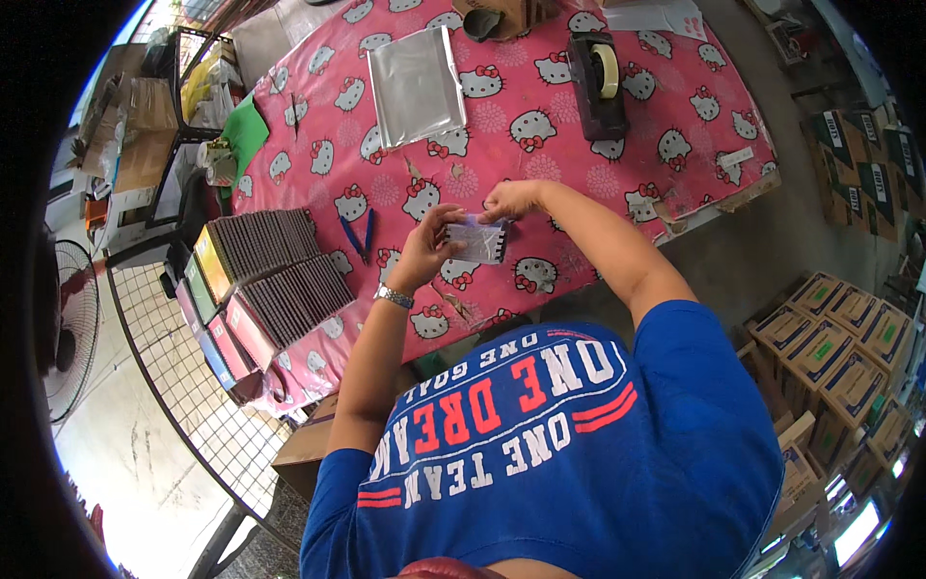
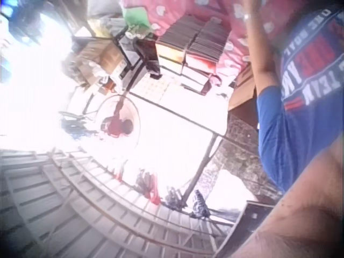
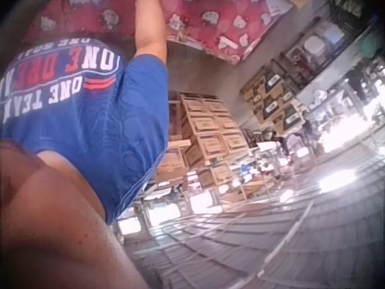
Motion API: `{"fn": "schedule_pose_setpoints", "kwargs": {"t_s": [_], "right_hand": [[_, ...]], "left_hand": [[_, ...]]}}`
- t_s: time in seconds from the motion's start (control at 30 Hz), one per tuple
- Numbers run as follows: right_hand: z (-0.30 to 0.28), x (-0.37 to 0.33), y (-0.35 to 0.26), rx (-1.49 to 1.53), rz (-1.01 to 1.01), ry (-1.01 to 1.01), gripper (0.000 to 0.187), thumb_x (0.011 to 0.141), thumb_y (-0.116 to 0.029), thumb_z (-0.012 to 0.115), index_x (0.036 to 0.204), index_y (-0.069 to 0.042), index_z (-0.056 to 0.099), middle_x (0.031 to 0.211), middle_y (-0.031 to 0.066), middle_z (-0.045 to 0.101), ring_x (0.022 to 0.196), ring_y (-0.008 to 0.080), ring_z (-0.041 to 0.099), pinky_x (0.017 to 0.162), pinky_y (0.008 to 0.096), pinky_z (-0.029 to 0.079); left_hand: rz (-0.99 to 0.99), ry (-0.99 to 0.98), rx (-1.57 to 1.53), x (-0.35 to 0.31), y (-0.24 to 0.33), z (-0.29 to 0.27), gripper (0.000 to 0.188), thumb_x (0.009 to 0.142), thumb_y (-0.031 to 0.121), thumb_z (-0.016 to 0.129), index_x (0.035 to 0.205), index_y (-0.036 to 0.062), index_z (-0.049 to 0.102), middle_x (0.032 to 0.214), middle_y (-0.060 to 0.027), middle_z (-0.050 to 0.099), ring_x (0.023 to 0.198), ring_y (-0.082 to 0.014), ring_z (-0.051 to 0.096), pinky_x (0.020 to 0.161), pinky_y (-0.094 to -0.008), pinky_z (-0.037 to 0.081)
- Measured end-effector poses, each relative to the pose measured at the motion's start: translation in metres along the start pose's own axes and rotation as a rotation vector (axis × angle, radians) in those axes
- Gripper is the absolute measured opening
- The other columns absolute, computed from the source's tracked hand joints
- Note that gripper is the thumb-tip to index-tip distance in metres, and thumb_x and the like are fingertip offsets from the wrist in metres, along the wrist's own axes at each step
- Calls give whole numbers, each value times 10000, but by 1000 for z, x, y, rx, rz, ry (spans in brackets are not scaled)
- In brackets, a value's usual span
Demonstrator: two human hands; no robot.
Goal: The person organizes stacks of colorful notebooks on a table, places a stack into a clear plastic bag, and then seals the bag with tape.
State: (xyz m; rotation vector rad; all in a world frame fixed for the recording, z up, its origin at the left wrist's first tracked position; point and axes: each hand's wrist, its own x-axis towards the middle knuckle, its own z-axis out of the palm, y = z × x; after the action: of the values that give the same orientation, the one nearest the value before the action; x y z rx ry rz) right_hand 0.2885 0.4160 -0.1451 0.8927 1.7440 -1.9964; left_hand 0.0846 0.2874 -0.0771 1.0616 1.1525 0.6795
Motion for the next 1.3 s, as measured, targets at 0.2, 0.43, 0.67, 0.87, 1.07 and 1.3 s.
{"fn": "schedule_pose_setpoints", "kwargs": {"t_s": [0.2,0.43,0.67,0.87,1.07,1.3], "right_hand": [[43,-27,73,-137,-389,759,309,773,-133,674,1030,-32,535,942,97,602,855,193,584,769,329,482],[61,-82,66,158,-574,891,630,636,-127,829,1181,-78,517,1091,78,578,1061,199,538,951,331,419],[-37,-203,126,679,-399,1672,597,784,-387,730,1180,0,506,1063,107,583,979,192,562,842,321,453],[-208,-215,176,1049,-309,1808,600,826,-440,680,1190,13,528,1123,141,598,1032,255,569,888,378,453],[-239,-153,153,237,435,1884,504,836,-369,636,1236,-67,578,1226,196,587,1155,341,550,957,417,439],[-283,-168,178,-16,187,2021,609,787,-402,650,1331,-171,499,1409,286,347,1331,413,318,1041,479,357]], "left_hand": [[419,-22,1189,-14,29,35,739,730,194,729,1388,180,391,1345,-85,480,1335,-273,370,1148,-541,140],[235,54,927,57,67,71,938,682,284,767,1460,168,257,1351,-112,454,1325,-288,373,1103,-628,101],[310,238,790,38,69,52,752,794,269,721,1420,117,333,1383,-156,436,1342,-336,338,1077,-568,228],[132,223,650,4,19,35,443,821,209,686,1213,44,563,1168,-172,587,1112,-318,555,929,-375,444],[-30,399,608,-36,-11,20,392,840,202,673,1183,32,588,1148,-167,619,1092,-312,583,923,-380,455],[-159,581,208,-21,-36,-31,366,880,192,644,1185,-2,584,1138,-134,639,1055,-200,604,905,-317,460]]}}
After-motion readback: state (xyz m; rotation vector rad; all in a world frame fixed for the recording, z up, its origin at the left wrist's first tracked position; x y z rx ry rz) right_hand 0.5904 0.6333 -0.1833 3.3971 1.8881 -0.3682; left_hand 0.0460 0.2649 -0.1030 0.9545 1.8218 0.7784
